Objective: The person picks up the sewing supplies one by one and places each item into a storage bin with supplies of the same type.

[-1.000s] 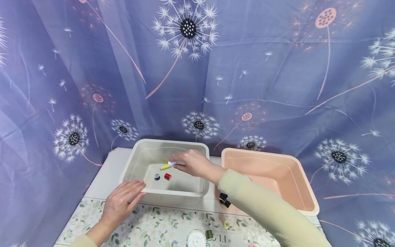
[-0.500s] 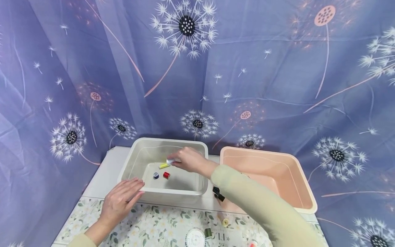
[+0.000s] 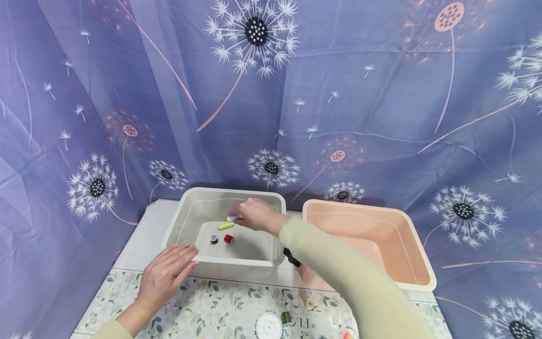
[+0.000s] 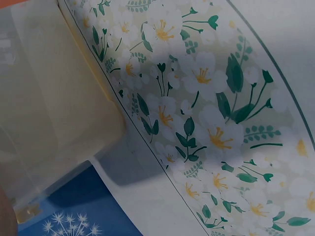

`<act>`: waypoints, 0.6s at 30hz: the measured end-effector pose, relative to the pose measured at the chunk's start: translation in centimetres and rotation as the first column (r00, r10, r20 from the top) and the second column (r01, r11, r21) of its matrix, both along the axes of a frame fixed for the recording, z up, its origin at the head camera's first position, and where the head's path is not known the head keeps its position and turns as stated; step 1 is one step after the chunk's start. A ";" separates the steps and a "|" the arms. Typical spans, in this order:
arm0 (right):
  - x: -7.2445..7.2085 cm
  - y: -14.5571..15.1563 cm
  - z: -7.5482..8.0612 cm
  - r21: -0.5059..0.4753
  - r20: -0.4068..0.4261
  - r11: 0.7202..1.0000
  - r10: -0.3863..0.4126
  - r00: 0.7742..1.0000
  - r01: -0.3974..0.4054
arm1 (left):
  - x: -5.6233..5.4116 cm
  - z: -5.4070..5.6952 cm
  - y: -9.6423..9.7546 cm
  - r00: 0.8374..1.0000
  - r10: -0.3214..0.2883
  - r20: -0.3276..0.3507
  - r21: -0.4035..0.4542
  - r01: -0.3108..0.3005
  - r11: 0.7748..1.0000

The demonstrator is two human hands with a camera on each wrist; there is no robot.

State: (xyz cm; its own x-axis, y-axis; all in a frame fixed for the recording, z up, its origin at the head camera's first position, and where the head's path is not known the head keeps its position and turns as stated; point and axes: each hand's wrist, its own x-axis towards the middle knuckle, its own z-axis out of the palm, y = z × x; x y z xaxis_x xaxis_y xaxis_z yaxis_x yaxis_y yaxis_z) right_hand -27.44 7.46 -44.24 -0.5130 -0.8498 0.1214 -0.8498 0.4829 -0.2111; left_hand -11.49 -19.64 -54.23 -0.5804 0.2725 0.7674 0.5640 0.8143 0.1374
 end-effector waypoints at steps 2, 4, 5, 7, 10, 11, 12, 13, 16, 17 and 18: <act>-0.2 -0.2 -0.2 0.032 0.004 0.999 -0.003 1.000 0.003 | 0.0 0.0 -0.1 1.000 0.003 0.015 -0.006 -0.003 1.000; -0.5 -0.4 -0.3 0.067 0.014 0.998 0.000 1.000 -0.001 | 0.1 0.0 -0.1 0.999 0.010 0.042 -0.012 -0.010 1.000; -0.6 -0.5 -0.4 0.085 0.017 0.996 0.001 1.000 -0.003 | 0.2 0.0 -0.2 0.998 0.014 0.055 -0.015 -0.014 1.000; -0.8 -0.7 -0.6 0.111 0.019 0.994 0.005 1.000 -0.007 | 0.2 -0.1 -0.2 0.998 0.016 0.066 -0.016 -0.015 1.000; -1.2 -0.9 -0.9 0.136 0.012 0.991 0.009 1.000 -0.010 | 0.2 -0.2 -0.2 0.998 0.006 0.058 -0.009 -0.006 1.000; -1.3 -0.9 -1.0 0.143 0.007 0.990 0.012 1.000 -0.013 | 0.1 -0.2 -0.1 0.999 0.003 0.053 -0.004 -0.003 1.000; -1.5 -1.0 -1.2 0.147 0.002 0.989 0.018 1.000 -0.018 | 0.1 -0.1 -0.1 0.999 -0.001 0.046 -0.001 0.001 1.000; -1.6 -1.1 -1.3 0.153 -0.002 0.988 0.024 1.000 -0.024 | 0.1 -0.1 -0.1 0.999 -0.004 0.041 0.003 0.004 1.000; -2.0 -1.3 -1.6 0.171 -0.005 0.985 0.039 0.999 -0.038 | 0.1 0.0 0.0 0.999 -0.003 0.035 0.006 0.003 1.000; -2.1 -1.3 -1.6 0.179 -0.006 0.983 0.040 0.999 -0.038 | 0.1 0.0 0.0 0.999 -0.003 0.036 0.007 0.002 1.000; -2.2 -1.4 -1.7 0.187 -0.006 0.982 0.040 0.999 -0.038 | 0.1 0.0 0.0 0.999 -0.004 0.036 0.008 0.004 1.000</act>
State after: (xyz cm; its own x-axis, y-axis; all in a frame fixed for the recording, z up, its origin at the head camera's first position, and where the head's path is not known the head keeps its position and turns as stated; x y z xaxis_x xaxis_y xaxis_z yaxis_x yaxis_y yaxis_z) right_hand -29.67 6.06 -45.93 -0.4782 -0.8775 -0.0362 -0.8706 0.4791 -0.1120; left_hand -11.38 -19.67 -54.19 -0.6069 0.2687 0.7480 0.5617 0.8109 0.1644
